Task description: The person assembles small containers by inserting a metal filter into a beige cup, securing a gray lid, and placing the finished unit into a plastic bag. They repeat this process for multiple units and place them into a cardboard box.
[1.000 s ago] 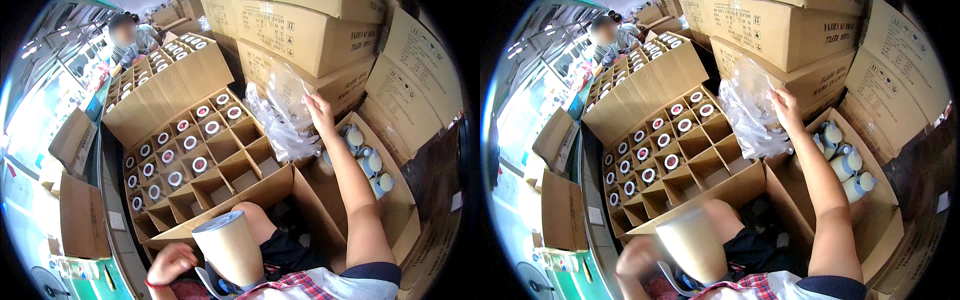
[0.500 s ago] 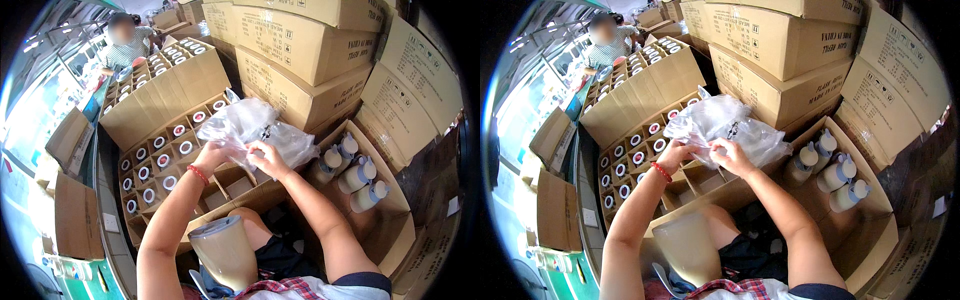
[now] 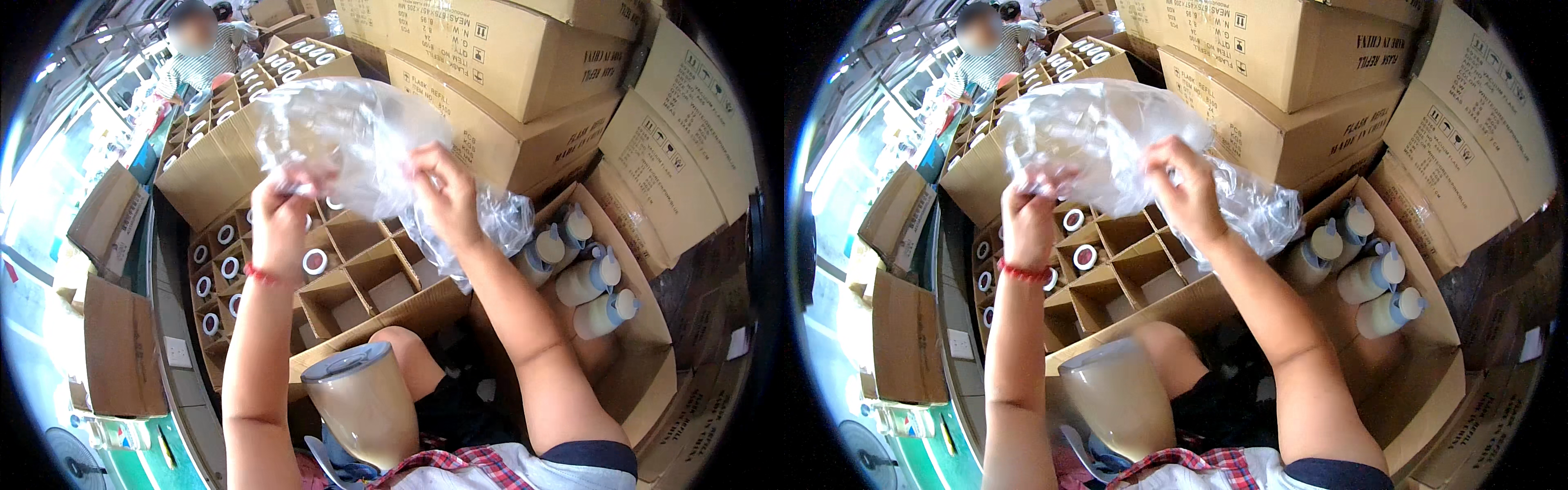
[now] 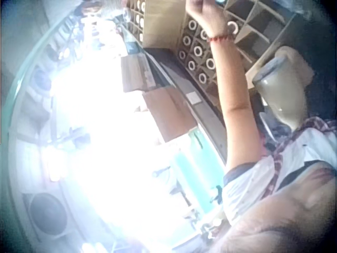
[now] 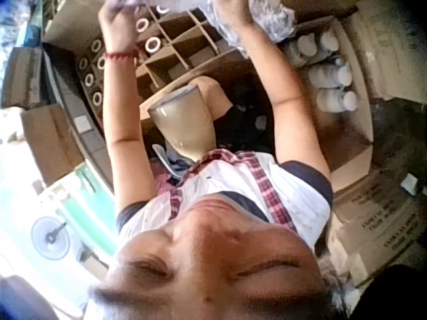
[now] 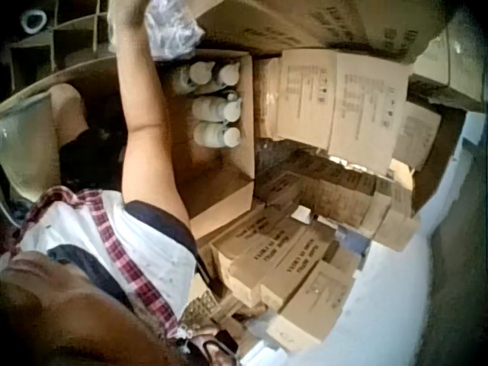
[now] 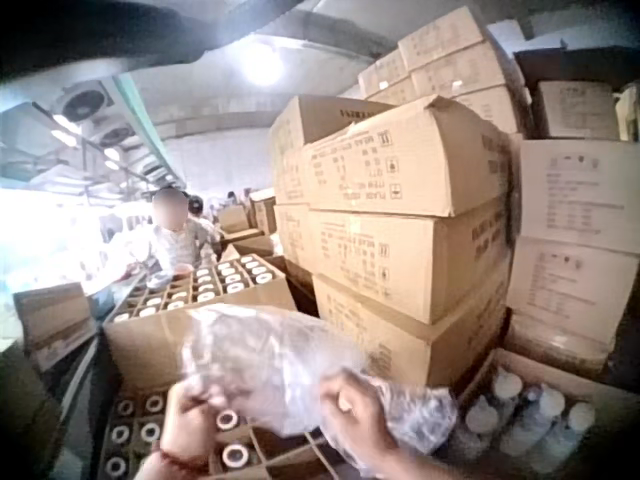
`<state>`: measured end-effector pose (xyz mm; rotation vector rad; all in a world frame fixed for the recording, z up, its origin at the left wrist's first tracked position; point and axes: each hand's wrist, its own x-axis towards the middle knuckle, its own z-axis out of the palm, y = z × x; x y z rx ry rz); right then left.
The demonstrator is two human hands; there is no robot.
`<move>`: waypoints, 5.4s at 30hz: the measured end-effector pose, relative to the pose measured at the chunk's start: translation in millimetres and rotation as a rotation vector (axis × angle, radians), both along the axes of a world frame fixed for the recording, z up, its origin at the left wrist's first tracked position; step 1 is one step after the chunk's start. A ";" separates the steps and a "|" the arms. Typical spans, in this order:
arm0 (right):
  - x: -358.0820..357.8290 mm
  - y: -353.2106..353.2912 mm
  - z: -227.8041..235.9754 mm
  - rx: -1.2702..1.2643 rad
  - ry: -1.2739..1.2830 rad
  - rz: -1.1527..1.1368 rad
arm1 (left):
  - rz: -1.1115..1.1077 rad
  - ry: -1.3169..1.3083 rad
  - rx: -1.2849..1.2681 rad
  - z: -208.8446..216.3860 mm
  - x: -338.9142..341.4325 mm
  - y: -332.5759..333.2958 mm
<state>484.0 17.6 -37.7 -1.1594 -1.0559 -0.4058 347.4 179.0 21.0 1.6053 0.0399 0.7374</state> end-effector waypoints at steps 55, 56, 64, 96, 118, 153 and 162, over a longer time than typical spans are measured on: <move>-262.5 -201.7 -112.0 -0.848 -0.105 0.714 | 0.195 0.429 0.399 -160.3 -417.3 -156.5; -268.5 -217.1 -113.5 -0.899 -0.100 0.733 | -0.053 0.552 0.321 -146.0 -434.1 -175.1; -264.2 -198.2 -89.7 -0.744 0.932 0.574 | 0.069 0.677 1.376 -113.3 -396.2 -139.0; -208.0 -160.2 -25.0 -0.786 0.568 0.137 | 1.843 0.324 0.151 -50.3 -932.3 209.6; 62.6 -529.3 -233.8 -1.762 0.620 -0.903 | 0.957 0.387 0.966 -6.8 -575.1 202.6; -253.4 -74.2 -14.7 -0.896 0.100 0.418 | 0.391 0.140 0.243 -93.0 -293.9 -104.0; -236.1 -26.4 2.1 -1.082 0.458 0.807 | -0.045 0.195 -0.394 -148.0 -269.8 -52.3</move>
